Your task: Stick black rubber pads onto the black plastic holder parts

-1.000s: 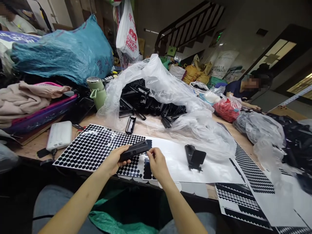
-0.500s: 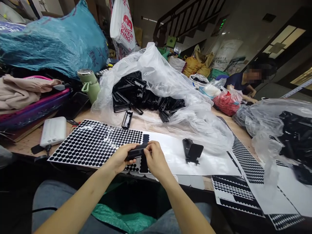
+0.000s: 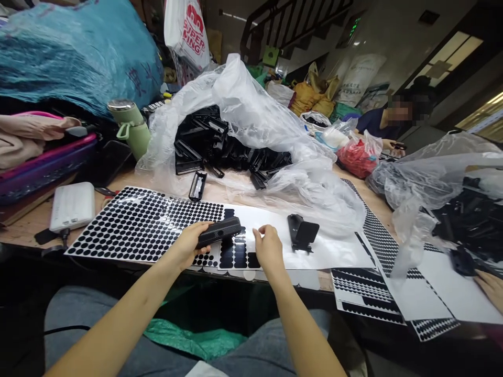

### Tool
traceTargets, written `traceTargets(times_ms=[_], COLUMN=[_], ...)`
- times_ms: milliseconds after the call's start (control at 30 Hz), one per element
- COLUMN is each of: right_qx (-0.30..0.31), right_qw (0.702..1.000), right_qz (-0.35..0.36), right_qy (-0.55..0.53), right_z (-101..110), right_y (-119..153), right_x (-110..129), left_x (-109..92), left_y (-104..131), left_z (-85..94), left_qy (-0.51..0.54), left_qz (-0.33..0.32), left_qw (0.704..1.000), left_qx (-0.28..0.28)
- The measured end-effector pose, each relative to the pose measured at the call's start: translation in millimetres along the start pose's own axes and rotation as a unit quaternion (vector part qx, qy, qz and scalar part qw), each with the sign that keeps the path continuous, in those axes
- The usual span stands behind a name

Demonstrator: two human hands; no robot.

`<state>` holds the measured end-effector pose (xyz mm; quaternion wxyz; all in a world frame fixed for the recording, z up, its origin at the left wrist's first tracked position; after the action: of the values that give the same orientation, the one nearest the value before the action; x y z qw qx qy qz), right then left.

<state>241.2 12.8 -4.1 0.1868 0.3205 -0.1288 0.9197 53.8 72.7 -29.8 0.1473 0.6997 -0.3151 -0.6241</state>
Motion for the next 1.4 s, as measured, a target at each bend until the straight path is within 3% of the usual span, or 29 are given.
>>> traceTargets(times_ms=[100,200,367,700,800,867,1033,1167,1400], right_qx=[0.056,0.082,0.089,0.043,0.044,0.054,0.105,0.128,0.133], right_qw=[0.995,0.987,0.984,0.991,0.996,0.997,0.954,0.942,0.951], right_qz=[-0.001,-0.02,-0.052,-0.066,-0.055,-0.038,0.01,0.034,0.007], right_qy=[0.08,0.138,0.142,0.106,0.048,-0.047,-0.279,-0.308,-0.28], right_z=[-9,-10,-4,-6,0,8,19,11,4], right_y=[3,16,36,43,47,50,48,40,42], right_x=[-7,-12,-23,-27,-23,-15,17,35,31], left_x=[1,7,22,24,24,22,17,15,19], left_y=[-2,-1,-2,-4,-4,-3,9,20,23], left_z=[6.5,2.9,-16.4,-23.9,-22.3,-21.6,-30.1,-41.9,-48.3], left_qy=[0.0,0.006,-0.009,-0.027,-0.029,-0.03,-0.028,-0.018,-0.016], left_qz=[0.0,0.003,0.021,0.045,0.055,0.066,0.097,0.095,0.072], left_qw=[1.0,1.0,0.998,0.997,0.997,0.996,0.991,0.991,0.991], left_qx=[-0.025,-0.011,0.053,0.058,0.053,0.054,0.082,0.093,0.107])
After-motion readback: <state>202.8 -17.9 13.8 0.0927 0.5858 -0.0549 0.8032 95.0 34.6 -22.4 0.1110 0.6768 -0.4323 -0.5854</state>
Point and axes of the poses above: each hand's wrist, its own y-axis away from the middle knuckle, its own z-axis out of the back of the hand, x = y × z, the point moved 6 cm from there along -y, towards the middle knuckle, and after that the axes turned 5 degrees about z, right-handed, at the moved point
